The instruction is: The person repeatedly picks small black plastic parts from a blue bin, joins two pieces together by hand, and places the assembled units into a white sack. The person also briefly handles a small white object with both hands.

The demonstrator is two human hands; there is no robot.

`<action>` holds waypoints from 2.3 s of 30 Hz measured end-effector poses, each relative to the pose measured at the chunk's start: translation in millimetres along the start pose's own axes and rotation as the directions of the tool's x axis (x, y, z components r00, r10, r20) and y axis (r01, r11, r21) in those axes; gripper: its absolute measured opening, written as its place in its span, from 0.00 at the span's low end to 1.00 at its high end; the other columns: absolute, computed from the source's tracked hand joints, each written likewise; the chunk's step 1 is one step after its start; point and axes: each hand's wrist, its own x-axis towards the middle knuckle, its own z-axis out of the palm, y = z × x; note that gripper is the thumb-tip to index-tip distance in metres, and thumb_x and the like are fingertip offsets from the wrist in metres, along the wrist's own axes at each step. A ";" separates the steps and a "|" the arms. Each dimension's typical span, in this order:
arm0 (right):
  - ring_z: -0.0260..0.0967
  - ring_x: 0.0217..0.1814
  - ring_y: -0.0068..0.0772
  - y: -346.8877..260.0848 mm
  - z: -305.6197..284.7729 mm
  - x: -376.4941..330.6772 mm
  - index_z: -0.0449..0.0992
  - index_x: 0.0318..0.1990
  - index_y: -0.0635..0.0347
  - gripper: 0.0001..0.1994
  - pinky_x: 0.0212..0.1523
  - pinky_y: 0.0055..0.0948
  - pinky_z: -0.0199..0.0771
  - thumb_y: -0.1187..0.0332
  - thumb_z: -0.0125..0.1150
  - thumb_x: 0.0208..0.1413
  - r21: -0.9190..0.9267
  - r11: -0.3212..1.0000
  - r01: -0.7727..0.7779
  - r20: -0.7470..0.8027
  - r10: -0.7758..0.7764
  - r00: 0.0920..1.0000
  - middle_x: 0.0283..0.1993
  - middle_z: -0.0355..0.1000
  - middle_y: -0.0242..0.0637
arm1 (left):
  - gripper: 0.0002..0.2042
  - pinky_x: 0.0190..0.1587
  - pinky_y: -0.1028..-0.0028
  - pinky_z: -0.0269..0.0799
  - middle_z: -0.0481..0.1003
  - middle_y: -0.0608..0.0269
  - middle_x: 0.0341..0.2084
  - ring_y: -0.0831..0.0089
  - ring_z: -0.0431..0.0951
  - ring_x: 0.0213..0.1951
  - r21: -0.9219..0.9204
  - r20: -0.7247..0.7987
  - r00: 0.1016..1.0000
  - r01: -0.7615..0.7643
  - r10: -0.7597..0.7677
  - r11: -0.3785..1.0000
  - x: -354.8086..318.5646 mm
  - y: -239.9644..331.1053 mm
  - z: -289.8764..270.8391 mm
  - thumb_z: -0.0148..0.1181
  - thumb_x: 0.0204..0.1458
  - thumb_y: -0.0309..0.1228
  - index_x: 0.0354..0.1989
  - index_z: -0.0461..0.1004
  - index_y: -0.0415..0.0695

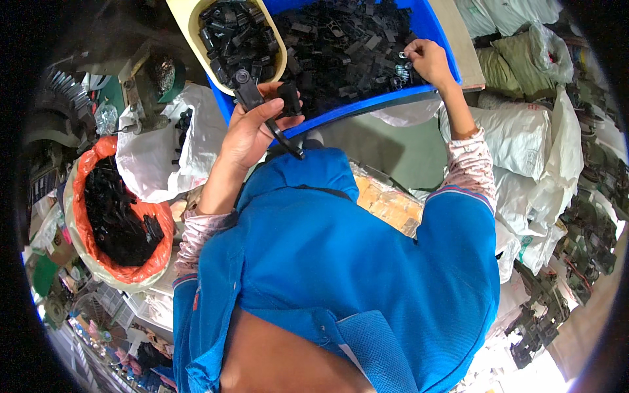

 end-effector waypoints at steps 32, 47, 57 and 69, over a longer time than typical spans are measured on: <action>0.69 0.30 0.16 -304.2 57.9 6.6 0.75 0.42 0.63 0.12 0.28 0.16 0.69 0.63 0.62 0.59 0.543 0.829 0.130 0.528 -0.458 0.715 0.29 0.73 0.28 | 0.19 0.43 0.80 0.71 0.76 0.66 0.36 0.82 0.74 0.39 0.735 -0.142 0.754 -0.354 0.642 0.579 -43.5 24.6 -13.5 0.65 0.50 0.22 0.52 0.72 0.41; 0.73 0.38 0.22 -295.5 131.2 -44.8 0.72 0.54 0.70 0.17 0.42 0.23 0.74 0.71 0.59 0.60 0.872 0.490 -0.017 0.247 -0.409 0.879 0.39 0.76 0.37 | 0.09 0.39 0.74 0.75 0.77 0.61 0.35 0.76 0.78 0.35 0.810 -0.219 0.628 -0.311 0.747 0.498 -62.9 49.4 -58.4 0.64 0.49 0.22 0.39 0.74 0.36; 0.77 0.39 0.30 -293.0 139.8 -27.2 0.74 0.49 0.72 0.15 0.41 0.26 0.80 0.69 0.60 0.60 0.896 0.434 -0.092 0.291 -0.419 0.860 0.40 0.76 0.42 | 0.06 0.35 0.78 0.73 0.78 0.65 0.28 0.81 0.76 0.30 0.788 -0.262 0.637 -0.292 0.725 0.542 -69.0 42.6 -69.2 0.66 0.50 0.25 0.33 0.76 0.39; 0.77 0.39 0.28 -302.3 151.3 -35.0 0.73 0.51 0.71 0.12 0.43 0.26 0.79 0.74 0.56 0.62 0.864 0.471 0.179 0.110 -0.524 0.845 0.43 0.75 0.40 | 0.06 0.34 0.75 0.75 0.78 0.61 0.27 0.75 0.78 0.29 0.621 -0.386 0.679 -0.309 0.624 0.721 -74.1 46.0 -64.3 0.62 0.54 0.25 0.34 0.77 0.34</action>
